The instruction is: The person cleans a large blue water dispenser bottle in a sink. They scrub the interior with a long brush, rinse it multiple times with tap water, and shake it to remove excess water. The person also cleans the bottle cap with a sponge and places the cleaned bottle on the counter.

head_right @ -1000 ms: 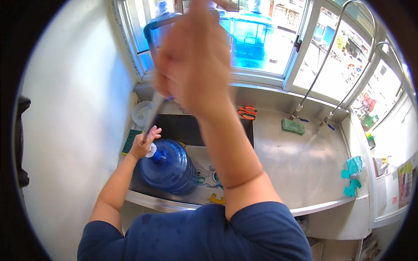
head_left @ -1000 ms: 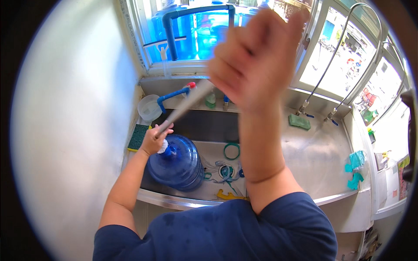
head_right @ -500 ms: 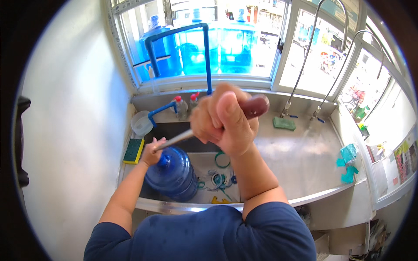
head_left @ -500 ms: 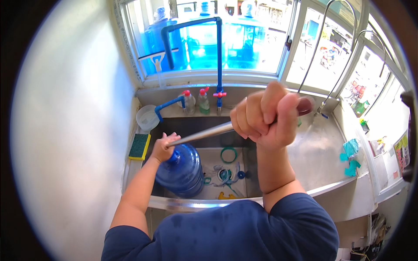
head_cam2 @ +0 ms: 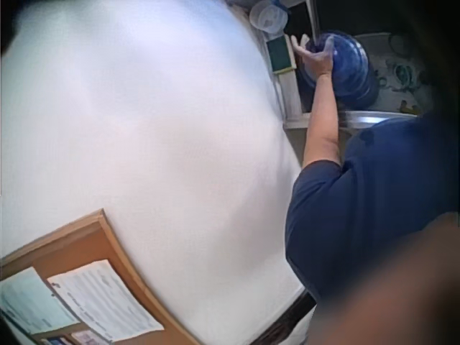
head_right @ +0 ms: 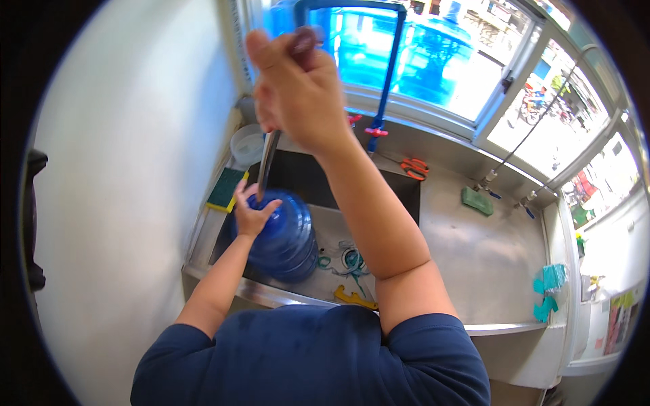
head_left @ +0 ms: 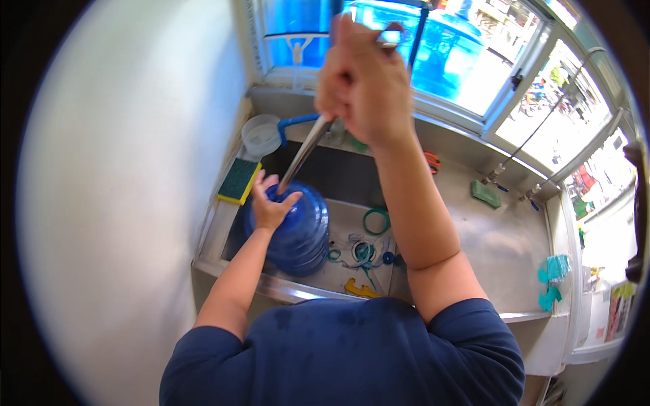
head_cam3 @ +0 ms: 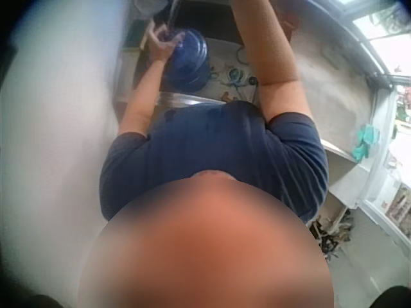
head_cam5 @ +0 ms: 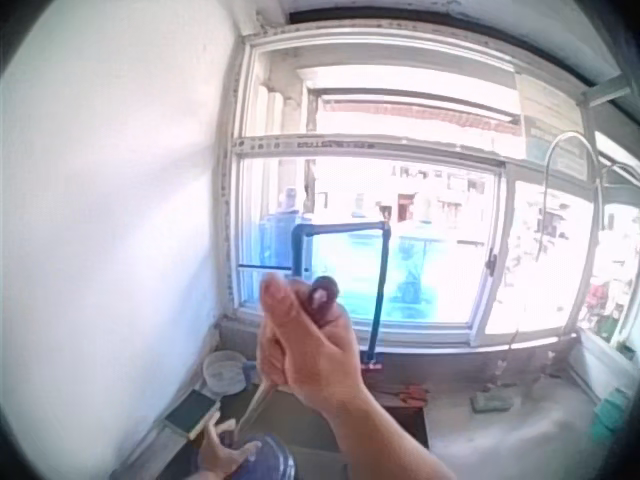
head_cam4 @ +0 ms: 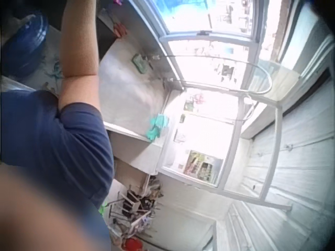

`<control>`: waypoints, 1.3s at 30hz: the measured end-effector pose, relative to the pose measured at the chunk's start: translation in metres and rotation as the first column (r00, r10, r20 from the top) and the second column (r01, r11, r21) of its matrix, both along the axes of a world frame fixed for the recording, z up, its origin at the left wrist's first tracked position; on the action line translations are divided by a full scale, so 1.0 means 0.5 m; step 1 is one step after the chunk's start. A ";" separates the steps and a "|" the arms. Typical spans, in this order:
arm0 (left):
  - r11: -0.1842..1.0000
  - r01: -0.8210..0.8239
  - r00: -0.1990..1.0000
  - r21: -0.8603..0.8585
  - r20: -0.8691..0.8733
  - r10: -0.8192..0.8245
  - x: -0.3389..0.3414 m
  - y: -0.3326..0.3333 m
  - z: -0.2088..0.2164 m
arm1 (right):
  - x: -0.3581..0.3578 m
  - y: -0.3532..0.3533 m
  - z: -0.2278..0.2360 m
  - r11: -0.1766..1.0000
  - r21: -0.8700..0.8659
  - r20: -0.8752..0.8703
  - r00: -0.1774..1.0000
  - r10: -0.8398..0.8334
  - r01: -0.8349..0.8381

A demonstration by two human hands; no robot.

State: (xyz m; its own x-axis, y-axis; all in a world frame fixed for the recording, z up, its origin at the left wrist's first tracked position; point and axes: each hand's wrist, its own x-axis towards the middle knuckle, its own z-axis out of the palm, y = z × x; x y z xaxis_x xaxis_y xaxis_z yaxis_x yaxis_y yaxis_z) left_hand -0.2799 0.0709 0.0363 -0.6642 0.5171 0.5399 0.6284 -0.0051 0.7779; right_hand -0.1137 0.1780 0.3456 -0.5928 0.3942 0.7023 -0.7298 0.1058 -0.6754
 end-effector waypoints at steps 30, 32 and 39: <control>0.630 0.724 0.666 -0.283 0.046 -0.745 0.063 0.087 -0.007 | 0.059 -0.070 -0.341 0.898 0.075 0.249 0.864 -0.437 0.433; 0.475 0.784 0.500 -0.399 -0.048 -0.865 0.073 0.080 -0.009 | 0.045 -0.110 -0.391 0.772 0.232 0.437 0.646 -0.626 0.592; 0.382 0.793 0.495 -0.475 0.136 -0.858 0.084 0.047 0.026 | 0.188 0.004 -0.067 0.999 -0.035 0.250 0.968 -0.005 0.014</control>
